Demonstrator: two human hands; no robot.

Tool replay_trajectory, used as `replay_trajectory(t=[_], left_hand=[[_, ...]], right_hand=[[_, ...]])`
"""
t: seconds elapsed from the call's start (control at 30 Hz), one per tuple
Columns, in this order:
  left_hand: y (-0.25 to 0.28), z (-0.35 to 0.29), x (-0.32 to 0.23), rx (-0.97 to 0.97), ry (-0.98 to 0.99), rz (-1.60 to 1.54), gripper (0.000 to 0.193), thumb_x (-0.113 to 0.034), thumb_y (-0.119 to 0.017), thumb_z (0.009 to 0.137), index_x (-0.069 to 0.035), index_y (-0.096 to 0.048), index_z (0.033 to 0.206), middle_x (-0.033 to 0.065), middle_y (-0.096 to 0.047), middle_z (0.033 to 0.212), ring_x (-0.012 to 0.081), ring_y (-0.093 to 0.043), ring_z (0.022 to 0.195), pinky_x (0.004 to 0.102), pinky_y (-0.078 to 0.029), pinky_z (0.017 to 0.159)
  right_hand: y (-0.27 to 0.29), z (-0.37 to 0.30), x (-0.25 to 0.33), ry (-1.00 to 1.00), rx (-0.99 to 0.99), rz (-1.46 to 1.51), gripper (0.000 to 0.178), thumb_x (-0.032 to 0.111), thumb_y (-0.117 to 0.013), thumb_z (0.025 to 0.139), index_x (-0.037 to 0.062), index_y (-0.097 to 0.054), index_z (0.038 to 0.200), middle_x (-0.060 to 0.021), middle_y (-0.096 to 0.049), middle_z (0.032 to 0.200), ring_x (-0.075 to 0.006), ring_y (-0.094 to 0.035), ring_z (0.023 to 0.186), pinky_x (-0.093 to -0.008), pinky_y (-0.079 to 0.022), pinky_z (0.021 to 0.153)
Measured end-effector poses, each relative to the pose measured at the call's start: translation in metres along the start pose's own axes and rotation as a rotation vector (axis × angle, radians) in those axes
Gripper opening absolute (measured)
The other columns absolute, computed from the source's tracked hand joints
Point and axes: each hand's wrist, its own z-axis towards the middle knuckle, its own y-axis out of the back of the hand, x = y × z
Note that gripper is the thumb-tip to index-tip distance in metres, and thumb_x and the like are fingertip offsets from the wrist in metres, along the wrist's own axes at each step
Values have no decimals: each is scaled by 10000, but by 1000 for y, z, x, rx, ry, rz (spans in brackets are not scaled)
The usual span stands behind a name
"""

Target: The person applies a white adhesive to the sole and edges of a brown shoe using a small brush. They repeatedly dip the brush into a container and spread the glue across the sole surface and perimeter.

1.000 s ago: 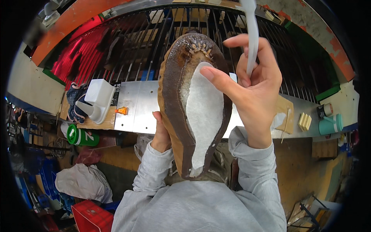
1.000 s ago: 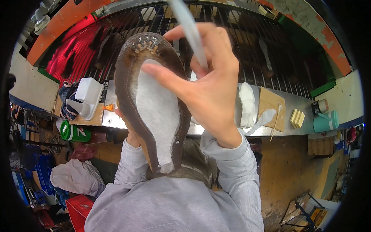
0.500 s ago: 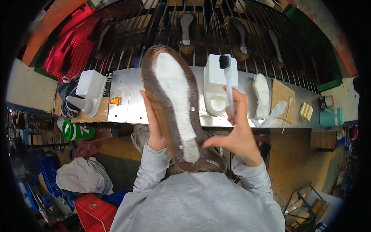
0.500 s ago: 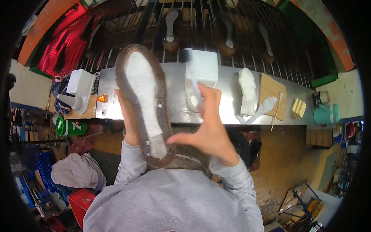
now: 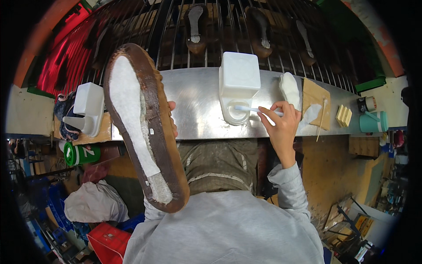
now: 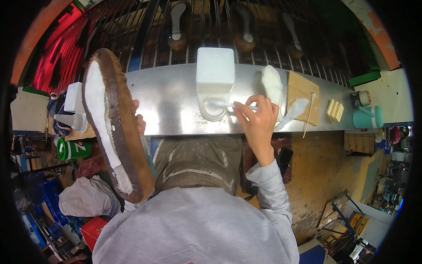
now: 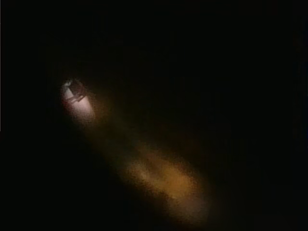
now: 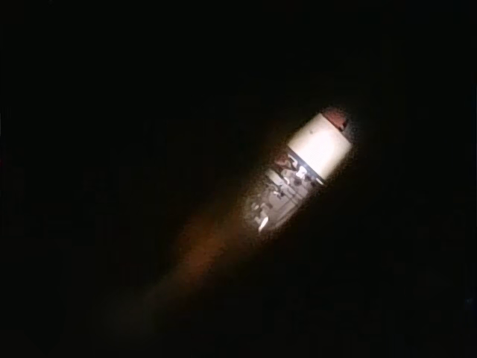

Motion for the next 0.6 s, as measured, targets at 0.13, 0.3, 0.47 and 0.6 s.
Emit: replay_trajectory(t=[0.13, 0.3, 0.47, 0.6], left_hand=[[-25, 4, 16, -78, -407, 225, 1075, -736, -578, 850, -118, -121, 1601, 342, -256, 1542, 478, -318, 1431, 667, -322, 1147], [-45, 20, 57, -1188, -967, 681, 900, -748, -343, 965, -101, -222, 1579, 183, -371, 1535, 348, -457, 1344, 503, -426, 1103], [-59, 56, 86, -1357, -732, 787, 863, -754, -262, 977, -135, -242, 1579, 141, -383, 1540, 298, -462, 1360, 444, -432, 1114], [-78, 71, 99, -1066, -541, 725, 916, -796, -237, 948, -146, -210, 1594, 152, -333, 1571, 318, -424, 1393, 468, -417, 1127]], right_hand=[[1, -13, -1, -78, 6, 7, 213, 132, -841, 742, 144, -803, 951, -15, -536, 877, -179, -524, 760, -336, -370, 734], [13, -11, 16, -342, -79, 283, 191, 103, -804, 803, 131, -815, 992, -22, -483, 843, -128, -431, 618, -284, -327, 540], [61, 44, 50, -105, -242, 625, 246, 151, -841, 765, 167, -825, 1011, 1, -466, 862, -118, -433, 702, -258, -324, 563], [76, 96, 71, 210, -277, 207, 342, 245, -889, 658, 222, -831, 994, 3, -472, 863, -157, -456, 750, -281, -348, 588]])
